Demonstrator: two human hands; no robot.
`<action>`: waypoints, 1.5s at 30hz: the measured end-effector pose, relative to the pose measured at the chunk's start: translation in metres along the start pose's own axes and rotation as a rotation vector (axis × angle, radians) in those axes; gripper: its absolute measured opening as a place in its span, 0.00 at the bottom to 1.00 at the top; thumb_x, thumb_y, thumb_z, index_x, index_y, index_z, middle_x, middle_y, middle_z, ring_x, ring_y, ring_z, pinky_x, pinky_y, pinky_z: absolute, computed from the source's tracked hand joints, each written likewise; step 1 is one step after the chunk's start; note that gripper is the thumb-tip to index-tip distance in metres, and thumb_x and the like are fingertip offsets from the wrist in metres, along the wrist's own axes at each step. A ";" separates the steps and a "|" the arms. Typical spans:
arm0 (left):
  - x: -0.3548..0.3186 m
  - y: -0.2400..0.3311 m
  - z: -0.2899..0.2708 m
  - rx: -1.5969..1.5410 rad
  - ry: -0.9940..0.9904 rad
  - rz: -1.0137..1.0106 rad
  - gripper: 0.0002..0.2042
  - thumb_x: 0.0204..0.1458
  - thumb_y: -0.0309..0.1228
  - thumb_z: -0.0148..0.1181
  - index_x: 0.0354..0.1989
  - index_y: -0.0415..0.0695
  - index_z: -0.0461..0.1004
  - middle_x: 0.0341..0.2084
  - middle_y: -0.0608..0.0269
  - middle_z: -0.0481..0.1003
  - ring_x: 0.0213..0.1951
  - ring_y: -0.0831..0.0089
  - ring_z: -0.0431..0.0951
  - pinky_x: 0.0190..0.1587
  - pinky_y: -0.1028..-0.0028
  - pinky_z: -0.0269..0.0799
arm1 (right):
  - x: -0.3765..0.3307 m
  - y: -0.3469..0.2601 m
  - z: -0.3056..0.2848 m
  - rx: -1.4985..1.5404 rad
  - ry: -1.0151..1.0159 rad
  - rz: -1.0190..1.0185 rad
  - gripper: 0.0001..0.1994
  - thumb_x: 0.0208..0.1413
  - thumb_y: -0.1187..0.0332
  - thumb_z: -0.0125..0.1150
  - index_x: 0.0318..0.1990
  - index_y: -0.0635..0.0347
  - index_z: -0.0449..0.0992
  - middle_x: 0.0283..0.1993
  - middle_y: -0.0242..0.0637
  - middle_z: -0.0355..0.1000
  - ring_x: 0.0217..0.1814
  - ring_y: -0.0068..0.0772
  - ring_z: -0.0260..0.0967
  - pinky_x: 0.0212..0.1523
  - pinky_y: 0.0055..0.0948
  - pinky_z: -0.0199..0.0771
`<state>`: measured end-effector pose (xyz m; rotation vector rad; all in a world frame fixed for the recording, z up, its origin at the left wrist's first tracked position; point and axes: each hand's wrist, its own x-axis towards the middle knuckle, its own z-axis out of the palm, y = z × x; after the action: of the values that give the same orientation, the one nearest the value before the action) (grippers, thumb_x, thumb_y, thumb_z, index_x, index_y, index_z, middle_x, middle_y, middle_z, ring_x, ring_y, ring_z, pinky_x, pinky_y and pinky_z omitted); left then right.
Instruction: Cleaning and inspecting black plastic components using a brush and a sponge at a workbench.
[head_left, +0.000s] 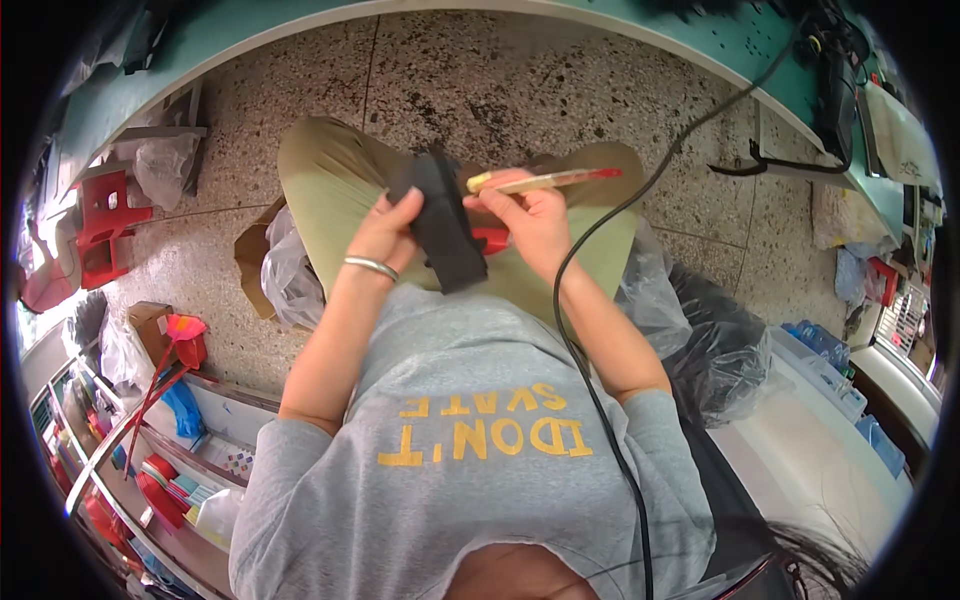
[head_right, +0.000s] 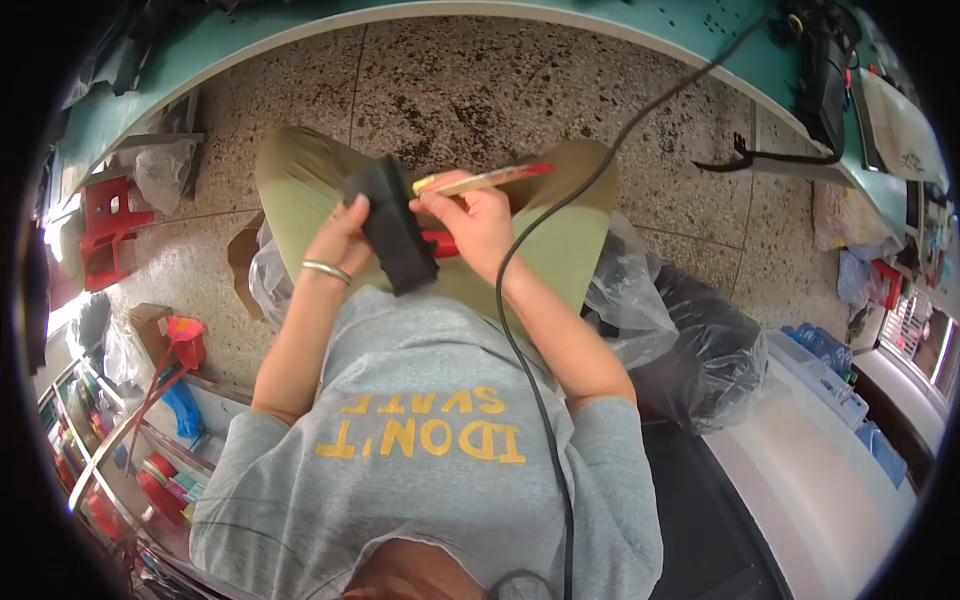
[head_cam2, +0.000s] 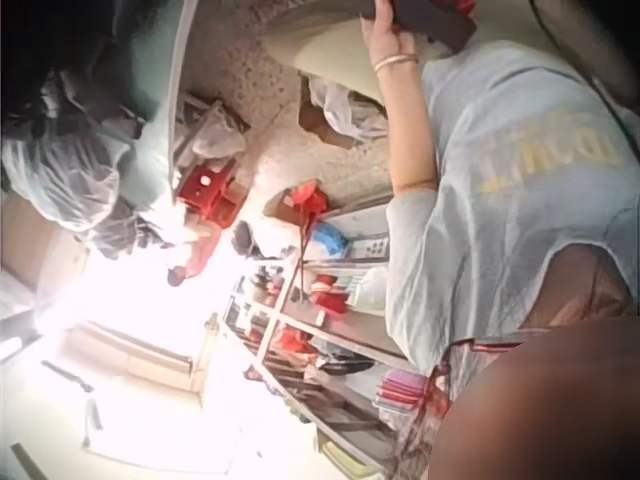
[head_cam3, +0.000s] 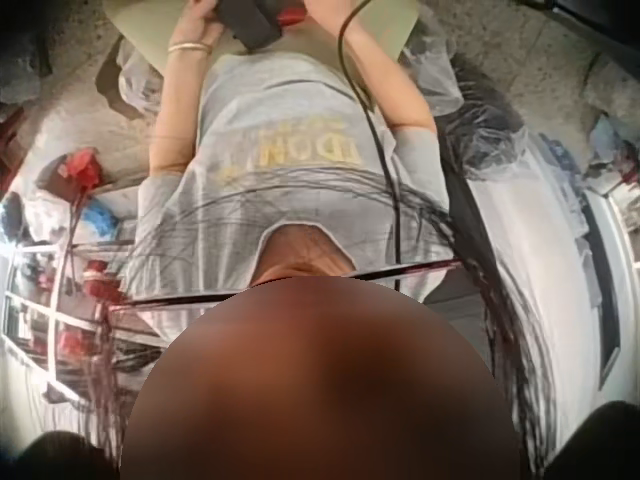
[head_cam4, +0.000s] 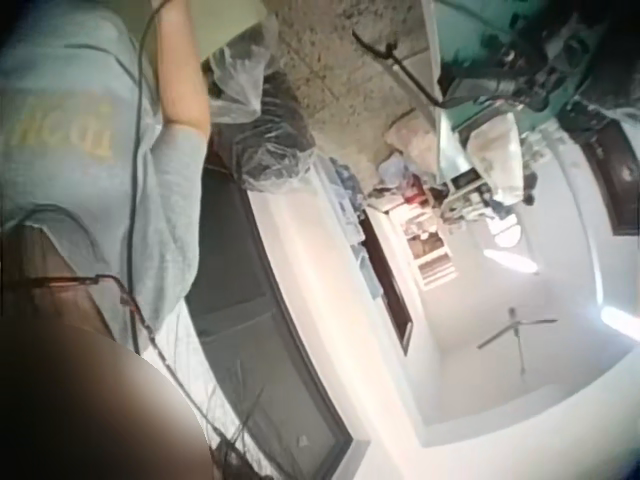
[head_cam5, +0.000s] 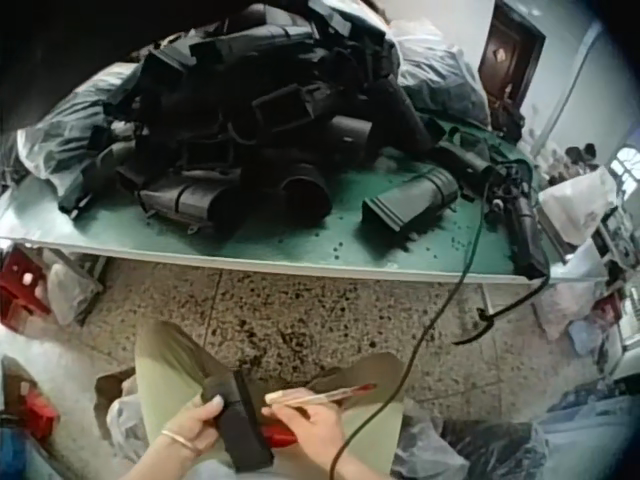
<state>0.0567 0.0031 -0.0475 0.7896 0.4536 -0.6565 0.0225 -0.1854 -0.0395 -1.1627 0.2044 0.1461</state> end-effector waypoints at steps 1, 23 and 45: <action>-0.001 -0.006 0.005 0.003 -0.046 0.029 0.19 0.51 0.28 0.57 0.51 0.42 0.63 0.47 0.59 0.70 0.50 0.66 0.70 0.54 0.65 0.66 | 0.001 0.002 0.004 0.028 0.003 0.062 0.07 0.55 0.76 0.52 0.41 0.69 0.70 0.40 0.36 0.71 0.40 0.28 0.72 0.41 0.23 0.75; -0.022 -0.006 0.037 0.201 0.219 0.191 0.10 0.51 0.28 0.57 0.40 0.39 0.68 0.32 0.65 0.73 0.30 0.78 0.73 0.31 0.77 0.74 | 0.006 -0.027 0.012 -0.831 0.188 -0.605 0.04 0.44 0.75 0.63 0.30 0.60 0.77 0.31 0.33 0.75 0.34 0.30 0.71 0.53 0.37 0.58; -0.018 0.003 0.036 0.256 0.248 0.091 0.16 0.54 0.39 0.52 0.41 0.38 0.68 0.31 0.67 0.70 0.29 0.78 0.71 0.31 0.79 0.69 | 0.041 -0.010 -0.016 -0.808 0.320 -0.671 0.04 0.47 0.79 0.58 0.31 0.63 0.72 0.31 0.39 0.72 0.31 0.35 0.70 0.33 0.30 0.70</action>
<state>0.0503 -0.0162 -0.0124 1.1352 0.5621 -0.5399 0.0630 -0.2031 -0.0464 -1.9951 0.0170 -0.6079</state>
